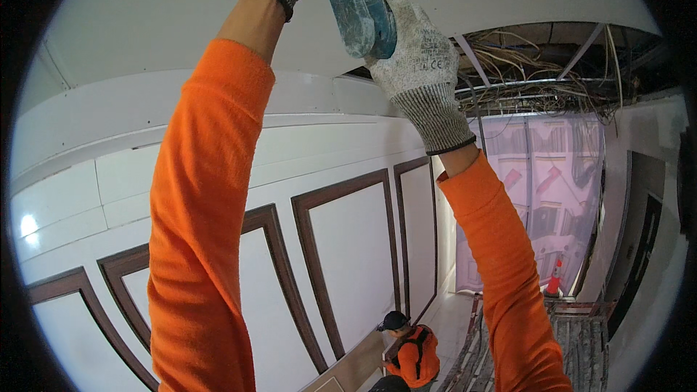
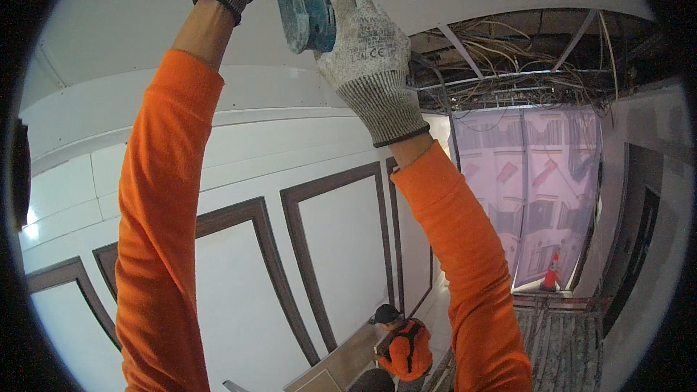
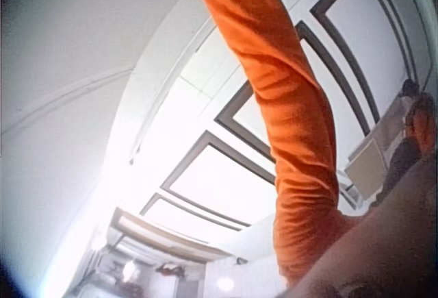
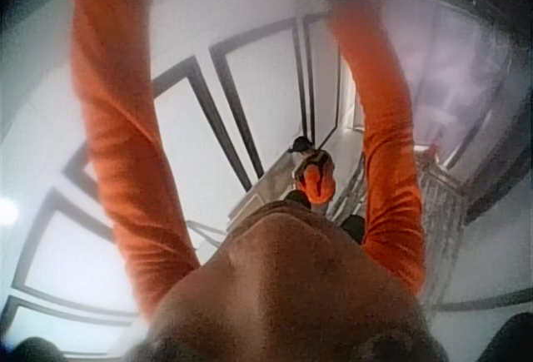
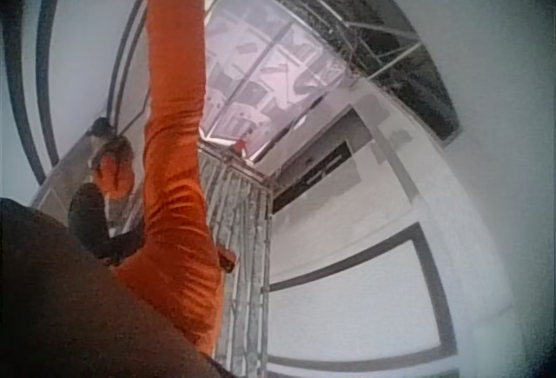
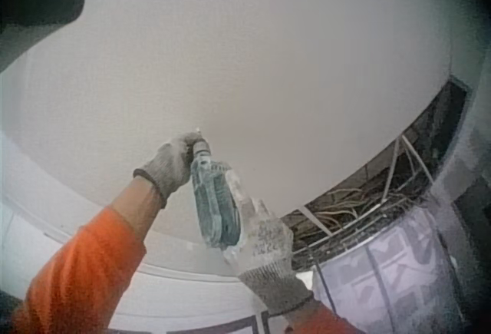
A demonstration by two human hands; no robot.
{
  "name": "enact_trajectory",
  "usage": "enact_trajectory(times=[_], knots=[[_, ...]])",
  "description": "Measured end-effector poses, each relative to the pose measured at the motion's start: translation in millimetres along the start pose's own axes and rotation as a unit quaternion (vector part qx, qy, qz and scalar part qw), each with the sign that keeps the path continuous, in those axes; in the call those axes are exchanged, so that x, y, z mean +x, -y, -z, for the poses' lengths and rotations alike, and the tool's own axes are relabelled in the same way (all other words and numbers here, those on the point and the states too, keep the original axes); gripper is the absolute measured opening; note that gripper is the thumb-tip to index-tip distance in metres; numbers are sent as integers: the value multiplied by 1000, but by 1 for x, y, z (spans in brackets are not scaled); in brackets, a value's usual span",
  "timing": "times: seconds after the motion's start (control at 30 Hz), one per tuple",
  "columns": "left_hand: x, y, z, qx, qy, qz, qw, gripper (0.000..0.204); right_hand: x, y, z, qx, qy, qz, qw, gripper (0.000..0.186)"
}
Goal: The person drills holes into a ceiling panel while standing on scaffolding. They hold the power drill with both gloved hands, pressing the bit against the surface to create a hole, and then reposition the drill to create another hole nearby.
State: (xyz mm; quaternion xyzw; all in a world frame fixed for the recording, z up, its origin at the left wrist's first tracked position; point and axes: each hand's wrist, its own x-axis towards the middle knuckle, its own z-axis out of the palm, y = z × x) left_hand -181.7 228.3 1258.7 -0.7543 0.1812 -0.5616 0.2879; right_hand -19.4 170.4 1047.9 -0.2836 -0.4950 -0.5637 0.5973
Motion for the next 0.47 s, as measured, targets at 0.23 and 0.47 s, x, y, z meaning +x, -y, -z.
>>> enact_trajectory(times=[0.23,0.47], knots=[[-2,-1,1,28,-26,87,995,20,1,-2,-7,-19,38,-18,999,107],[2,8,8,-63,29,58,996,20,2,-4,-10,-15,36,-25,999,107]])
